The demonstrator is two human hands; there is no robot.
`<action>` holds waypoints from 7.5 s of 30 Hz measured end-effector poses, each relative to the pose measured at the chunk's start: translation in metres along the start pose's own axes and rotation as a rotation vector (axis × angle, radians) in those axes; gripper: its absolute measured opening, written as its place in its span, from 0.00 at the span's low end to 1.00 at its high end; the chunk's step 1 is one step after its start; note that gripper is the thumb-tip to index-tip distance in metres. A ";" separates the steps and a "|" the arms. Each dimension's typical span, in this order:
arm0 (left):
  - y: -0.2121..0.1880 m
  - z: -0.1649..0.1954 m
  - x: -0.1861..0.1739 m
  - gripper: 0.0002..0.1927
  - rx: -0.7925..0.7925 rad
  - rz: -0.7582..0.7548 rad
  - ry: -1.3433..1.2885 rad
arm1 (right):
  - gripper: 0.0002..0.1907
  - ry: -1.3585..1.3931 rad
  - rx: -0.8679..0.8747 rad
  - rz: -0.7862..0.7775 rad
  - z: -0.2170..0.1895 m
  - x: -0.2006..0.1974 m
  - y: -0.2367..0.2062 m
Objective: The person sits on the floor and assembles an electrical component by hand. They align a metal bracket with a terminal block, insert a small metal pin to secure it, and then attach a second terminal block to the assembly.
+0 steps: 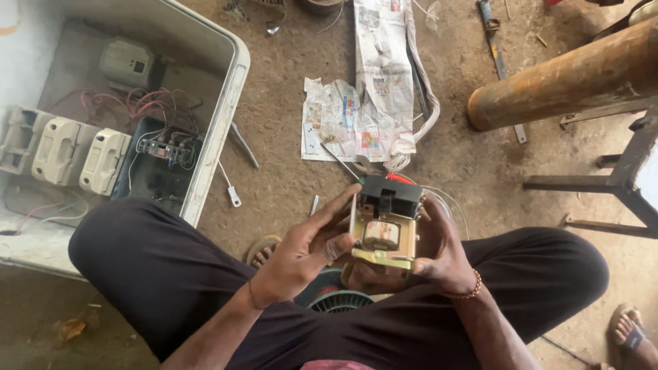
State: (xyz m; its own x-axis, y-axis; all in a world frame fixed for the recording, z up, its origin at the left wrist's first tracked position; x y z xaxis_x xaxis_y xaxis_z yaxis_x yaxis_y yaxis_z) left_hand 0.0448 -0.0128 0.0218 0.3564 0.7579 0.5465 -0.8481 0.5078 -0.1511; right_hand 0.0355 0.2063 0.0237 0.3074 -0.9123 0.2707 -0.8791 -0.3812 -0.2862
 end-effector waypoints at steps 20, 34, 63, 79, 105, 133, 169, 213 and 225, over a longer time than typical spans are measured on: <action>0.005 -0.052 -0.022 0.35 0.084 0.209 -0.061 | 0.50 0.409 0.343 0.117 0.046 -0.001 -0.003; 0.012 -0.131 -0.003 0.30 -0.116 0.245 -0.520 | 0.31 0.356 0.401 0.384 0.066 -0.014 -0.001; 0.058 -0.187 -0.126 0.35 -0.318 1.175 0.547 | 0.14 -1.155 -0.195 0.275 0.113 -0.009 0.208; 0.080 -0.197 -0.081 0.34 -0.120 0.203 1.488 | 0.13 -1.431 -0.346 -0.015 0.132 -0.006 0.246; 0.062 -0.209 -0.066 0.60 -0.249 0.217 1.348 | 0.11 -1.216 -0.012 0.017 0.159 -0.051 0.184; 0.082 -0.132 -0.022 0.39 0.241 0.222 -0.300 | 0.48 -0.218 -0.080 0.108 -0.018 0.039 0.045; 0.024 0.007 -0.009 0.53 0.581 -0.031 0.463 | 0.64 -0.291 -0.181 -0.186 -0.064 0.040 0.036; 0.018 0.008 0.004 0.57 0.470 -0.034 0.155 | 0.35 0.349 -0.132 0.067 -0.016 -0.022 0.008; 0.026 0.009 0.009 0.62 0.497 -0.203 -0.226 | 0.31 0.215 -0.232 -0.012 -0.017 -0.028 0.005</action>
State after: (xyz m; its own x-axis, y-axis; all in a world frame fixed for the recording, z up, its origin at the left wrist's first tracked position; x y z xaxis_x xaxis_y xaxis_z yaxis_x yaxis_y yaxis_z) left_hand 0.0226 0.0035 0.0303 0.4847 0.5318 0.6944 -0.8733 0.3392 0.3498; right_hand 0.0160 0.2327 0.0301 0.2561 -0.8458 0.4680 -0.9432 -0.3247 -0.0708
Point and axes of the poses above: each hand's wrist, its own y-axis towards the middle knuckle, its own x-axis out of the palm, z = x × y, the point moved 5 cm from there along y, towards the middle knuckle
